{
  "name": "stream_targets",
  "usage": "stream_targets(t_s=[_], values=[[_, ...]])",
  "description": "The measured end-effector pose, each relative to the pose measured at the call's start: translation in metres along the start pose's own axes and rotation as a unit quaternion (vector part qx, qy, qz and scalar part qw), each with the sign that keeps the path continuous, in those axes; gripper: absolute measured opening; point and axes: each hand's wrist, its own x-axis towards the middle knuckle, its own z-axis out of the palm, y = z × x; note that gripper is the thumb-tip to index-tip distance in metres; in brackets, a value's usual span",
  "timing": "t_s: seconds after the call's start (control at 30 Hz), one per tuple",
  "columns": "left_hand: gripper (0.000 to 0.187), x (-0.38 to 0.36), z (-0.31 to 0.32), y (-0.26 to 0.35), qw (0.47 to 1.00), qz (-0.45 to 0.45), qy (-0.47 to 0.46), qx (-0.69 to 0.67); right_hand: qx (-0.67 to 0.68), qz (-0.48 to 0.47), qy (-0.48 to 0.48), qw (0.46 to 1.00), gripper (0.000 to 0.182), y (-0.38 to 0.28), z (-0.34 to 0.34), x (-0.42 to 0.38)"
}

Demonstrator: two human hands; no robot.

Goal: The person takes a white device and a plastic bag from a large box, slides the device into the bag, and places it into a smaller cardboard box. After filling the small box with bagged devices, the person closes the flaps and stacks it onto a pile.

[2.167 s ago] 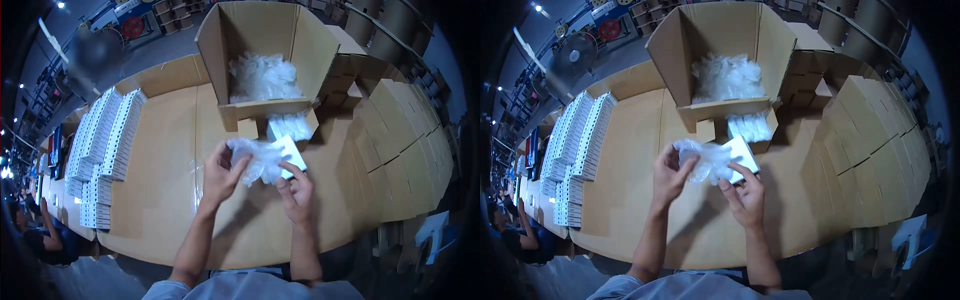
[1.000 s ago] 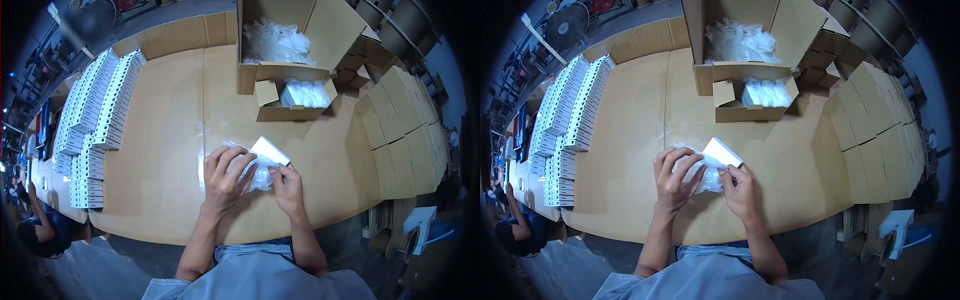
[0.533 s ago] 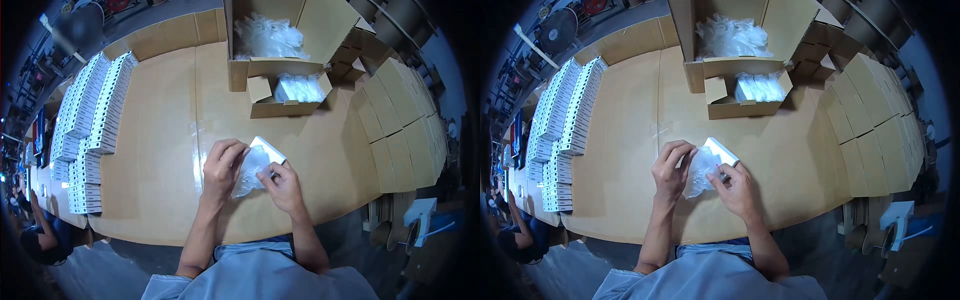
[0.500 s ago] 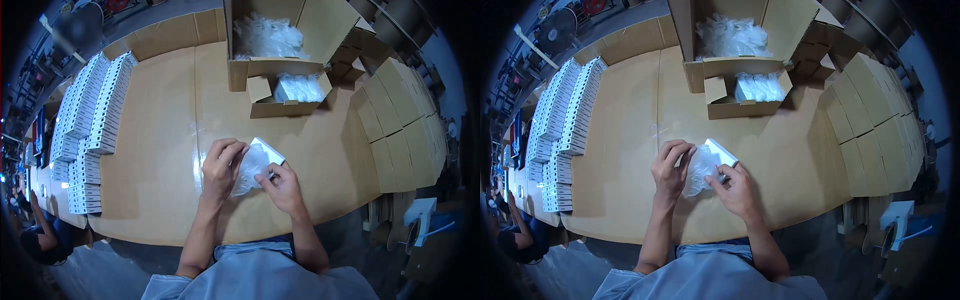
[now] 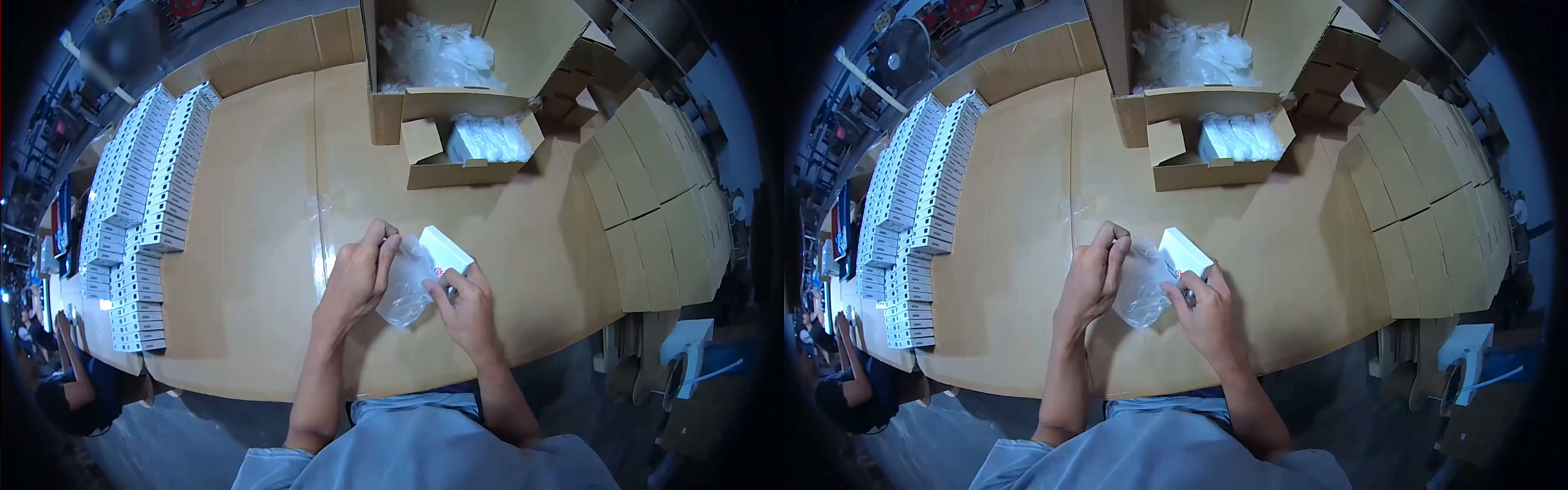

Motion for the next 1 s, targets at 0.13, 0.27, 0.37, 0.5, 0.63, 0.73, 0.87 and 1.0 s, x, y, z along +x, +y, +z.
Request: stream_targets(t_s=[0.13,0.27,0.37,0.5,0.63,0.73,0.87,1.0], values=[[0.020,0.004,-0.009,-0.003,0.999,0.013,-0.035,-0.030,0.023,0.005,-0.019,1.000,0.019,-0.002,-0.003,-0.002],[0.040,0.013,-0.003,-0.034,0.974,0.148,0.139,-0.097,0.090,0.065,-0.024,0.994,0.020,0.003,-0.002,-0.003],[0.066,-0.005,0.009,-0.045,0.937,0.027,0.146,-0.316,0.107,0.097,-0.007,0.989,0.021,0.009,0.002,-0.005],[0.078,-0.029,0.026,-0.042,0.931,-0.086,0.050,-0.350,0.184,0.072,0.026,0.980,0.023,0.028,0.019,-0.007],[0.048,-0.033,0.029,-0.032,0.941,-0.122,0.049,-0.313,0.175,0.056,-0.006,0.983,0.013,0.017,0.010,-0.006],[0.038,-0.036,0.023,-0.030,0.962,-0.076,0.032,-0.260,0.208,0.025,0.022,0.978,0.016,0.019,-0.014,0.005],[0.044,-0.038,0.018,-0.032,0.982,-0.023,-0.038,-0.186,0.368,-0.057,0.141,0.917,0.041,0.006,-0.036,0.042],[0.045,-0.039,0.026,-0.030,0.975,-0.027,-0.053,-0.216,0.371,-0.137,0.037,0.918,0.047,-0.002,-0.058,0.066]])
